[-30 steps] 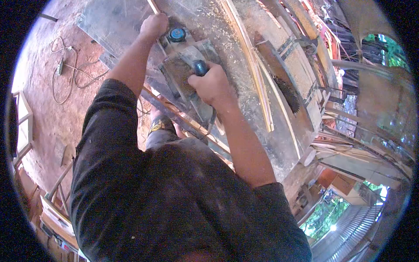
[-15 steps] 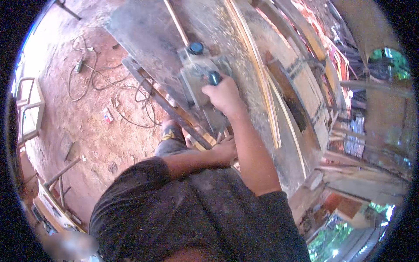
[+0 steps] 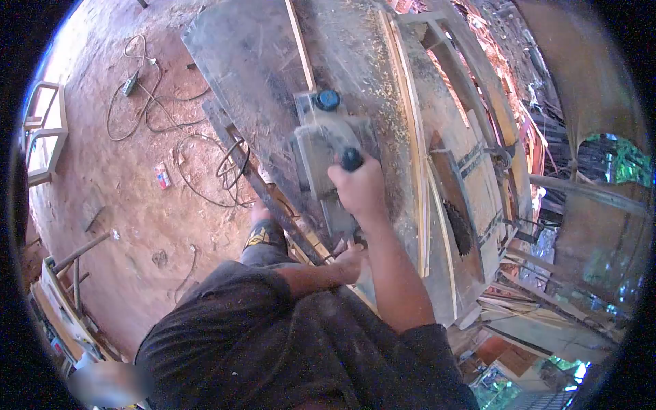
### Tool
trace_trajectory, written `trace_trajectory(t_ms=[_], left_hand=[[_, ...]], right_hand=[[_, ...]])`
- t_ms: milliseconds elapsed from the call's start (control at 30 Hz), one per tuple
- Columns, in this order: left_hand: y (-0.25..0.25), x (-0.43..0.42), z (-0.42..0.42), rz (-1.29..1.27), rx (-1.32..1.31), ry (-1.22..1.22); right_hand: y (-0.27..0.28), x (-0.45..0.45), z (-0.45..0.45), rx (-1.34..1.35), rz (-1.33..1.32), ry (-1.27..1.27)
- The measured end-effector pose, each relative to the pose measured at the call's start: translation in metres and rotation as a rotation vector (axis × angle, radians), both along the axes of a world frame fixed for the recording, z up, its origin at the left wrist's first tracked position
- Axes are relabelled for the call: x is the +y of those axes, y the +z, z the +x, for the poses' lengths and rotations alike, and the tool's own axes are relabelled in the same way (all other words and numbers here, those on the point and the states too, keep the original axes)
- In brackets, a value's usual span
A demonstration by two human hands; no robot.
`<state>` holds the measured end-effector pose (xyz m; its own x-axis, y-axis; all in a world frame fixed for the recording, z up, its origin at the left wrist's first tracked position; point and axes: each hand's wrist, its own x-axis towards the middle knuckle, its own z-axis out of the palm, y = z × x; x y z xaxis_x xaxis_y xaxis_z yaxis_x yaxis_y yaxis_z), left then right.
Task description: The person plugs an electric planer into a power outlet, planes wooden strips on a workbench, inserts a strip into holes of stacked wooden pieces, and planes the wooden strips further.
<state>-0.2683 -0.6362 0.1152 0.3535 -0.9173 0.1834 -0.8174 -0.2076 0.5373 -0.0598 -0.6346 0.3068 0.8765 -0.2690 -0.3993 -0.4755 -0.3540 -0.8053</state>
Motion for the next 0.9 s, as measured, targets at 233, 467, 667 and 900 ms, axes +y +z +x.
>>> trace_trajectory(t_ms=[233, 467, 667, 900], left_hand=[[0.035, 0.021, 0.018, -0.105, -0.005, 0.105], [0.028, 0.018, 0.013, -0.054, -0.041, 0.09], [0.015, 0.009, -0.002, -0.032, -0.007, 0.046], [0.004, 0.008, -0.005, -0.257, 0.14, 0.1]], right_hand=[[-0.019, 0.03, 0.156, -0.195, 0.014, 0.099], [-0.012, 0.064, 0.277, -0.19, 0.009, 0.194], [-0.013, 0.09, 0.36, -0.237, 0.069, 0.208], [-0.012, 0.116, 0.429, -0.218, 0.045, 0.111]])
